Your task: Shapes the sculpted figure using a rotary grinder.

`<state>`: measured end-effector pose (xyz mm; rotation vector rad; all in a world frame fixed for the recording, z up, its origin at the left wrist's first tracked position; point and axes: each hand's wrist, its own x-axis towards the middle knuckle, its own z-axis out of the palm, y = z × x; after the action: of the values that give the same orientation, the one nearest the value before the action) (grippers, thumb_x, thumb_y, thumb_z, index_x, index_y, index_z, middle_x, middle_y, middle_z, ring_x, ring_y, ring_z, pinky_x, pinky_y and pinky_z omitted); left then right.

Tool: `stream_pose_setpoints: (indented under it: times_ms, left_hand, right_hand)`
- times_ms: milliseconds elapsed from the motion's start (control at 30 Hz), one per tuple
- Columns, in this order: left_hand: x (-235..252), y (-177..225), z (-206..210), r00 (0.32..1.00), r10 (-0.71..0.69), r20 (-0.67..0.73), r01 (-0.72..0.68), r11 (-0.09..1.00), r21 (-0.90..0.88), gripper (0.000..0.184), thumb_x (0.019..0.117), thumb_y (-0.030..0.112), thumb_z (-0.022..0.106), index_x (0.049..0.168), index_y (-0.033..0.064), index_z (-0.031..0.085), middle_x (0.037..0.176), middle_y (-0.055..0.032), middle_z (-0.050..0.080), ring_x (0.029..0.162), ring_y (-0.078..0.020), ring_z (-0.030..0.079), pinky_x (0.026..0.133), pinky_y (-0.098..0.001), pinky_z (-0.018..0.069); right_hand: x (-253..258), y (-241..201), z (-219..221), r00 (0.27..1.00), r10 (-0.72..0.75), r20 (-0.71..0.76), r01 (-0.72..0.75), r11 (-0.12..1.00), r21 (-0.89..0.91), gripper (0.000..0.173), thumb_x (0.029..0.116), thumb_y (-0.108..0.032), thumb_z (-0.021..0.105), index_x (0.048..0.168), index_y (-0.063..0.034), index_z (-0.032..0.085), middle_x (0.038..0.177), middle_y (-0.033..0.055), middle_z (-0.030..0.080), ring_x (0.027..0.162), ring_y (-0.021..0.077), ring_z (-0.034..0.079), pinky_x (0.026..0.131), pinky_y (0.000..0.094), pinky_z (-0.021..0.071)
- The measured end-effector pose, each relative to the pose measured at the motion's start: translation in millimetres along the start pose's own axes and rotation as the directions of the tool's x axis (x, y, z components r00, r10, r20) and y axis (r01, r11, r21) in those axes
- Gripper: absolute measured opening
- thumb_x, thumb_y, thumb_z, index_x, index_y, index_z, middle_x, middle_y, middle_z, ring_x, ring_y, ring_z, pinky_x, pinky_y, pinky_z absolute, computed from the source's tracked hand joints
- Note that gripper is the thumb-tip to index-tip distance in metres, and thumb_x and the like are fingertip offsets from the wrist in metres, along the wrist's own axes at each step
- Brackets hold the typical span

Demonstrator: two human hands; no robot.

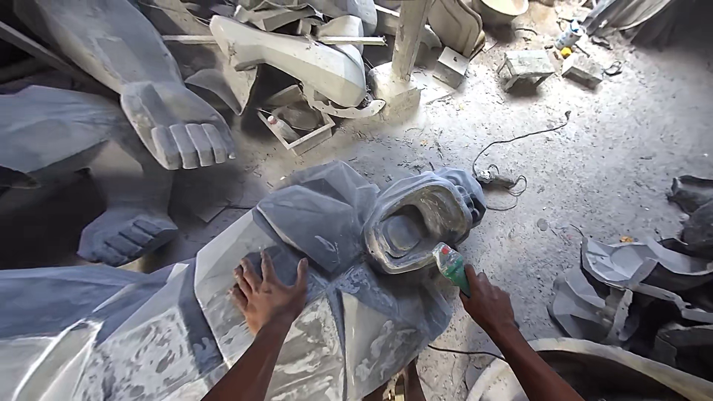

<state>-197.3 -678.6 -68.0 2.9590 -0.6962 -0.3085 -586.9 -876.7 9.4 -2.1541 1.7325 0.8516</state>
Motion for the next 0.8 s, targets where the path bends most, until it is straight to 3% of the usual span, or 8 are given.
stream_pose_setpoints:
  times_ms: [133, 333, 667, 800]
  left_hand:
    - [-1.4, 4.6, -6.2, 0.999, -0.033, 0.043, 0.032, 0.999, 0.004, 0.104, 0.0825, 0.089, 0.033, 0.161, 0.0216, 0.035, 0.17, -0.0201, 0.02, 0.157, -0.0385, 0.018, 0.125, -0.0597, 0.0133]
    - [-3.3, 4.3, -2.6, 0.998, -0.048, 0.051, 0.048, 0.999, -0.005, 0.105, 0.0825, 0.091, 0.033, 0.162, 0.0227, 0.033, 0.171, -0.0186, 0.016, 0.158, -0.0376, 0.015, 0.124, -0.0624, 0.0136]
    - [-2.0, 6.6, -1.6, 0.995, -0.049, 0.084, 0.054, 0.997, -0.058, 0.109, 0.0814, 0.093, 0.026, 0.162, 0.0207, 0.033, 0.171, -0.0184, 0.015, 0.159, -0.0385, 0.011, 0.125, -0.0638, 0.0082]
    - [-0.4, 7.3, -2.3, 0.994, -0.054, 0.098, 0.062, 0.994, -0.084, 0.108, 0.0812, 0.092, 0.027, 0.163, 0.0211, 0.031, 0.172, -0.0191, 0.012, 0.159, -0.0391, 0.01, 0.124, -0.0651, 0.0067]
  right_hand:
    - [-2.4, 8.1, 1.2, 0.995, -0.043, -0.086, 0.037, 0.997, -0.062, 0.069, 0.0922, -0.038, 0.068, 0.155, -0.0242, 0.042, 0.123, 0.0196, 0.066, 0.09, 0.04, 0.072, 0.074, 0.059, 0.0583]
    - [-3.0, 18.0, -3.1, 0.97, -0.117, -0.211, 0.085, 0.984, -0.155, 0.067, 0.089, -0.033, 0.072, 0.15, -0.0201, 0.048, 0.114, 0.0231, 0.067, 0.081, 0.0419, 0.072, 0.065, 0.0614, 0.0575]
    - [3.4, 10.4, -51.3, 0.969, -0.231, -0.085, 0.175, 0.889, -0.424, 0.058, 0.0911, -0.031, 0.068, 0.145, -0.0211, 0.05, 0.106, 0.022, 0.069, 0.083, 0.0422, 0.072, 0.067, 0.06, 0.0568]
    - [6.2, 15.3, -71.4, 0.952, -0.287, -0.103, 0.197, 0.837, -0.51, 0.055, 0.091, -0.03, 0.068, 0.143, -0.0207, 0.051, 0.104, 0.0218, 0.069, 0.08, 0.0422, 0.072, 0.065, 0.0602, 0.0566]
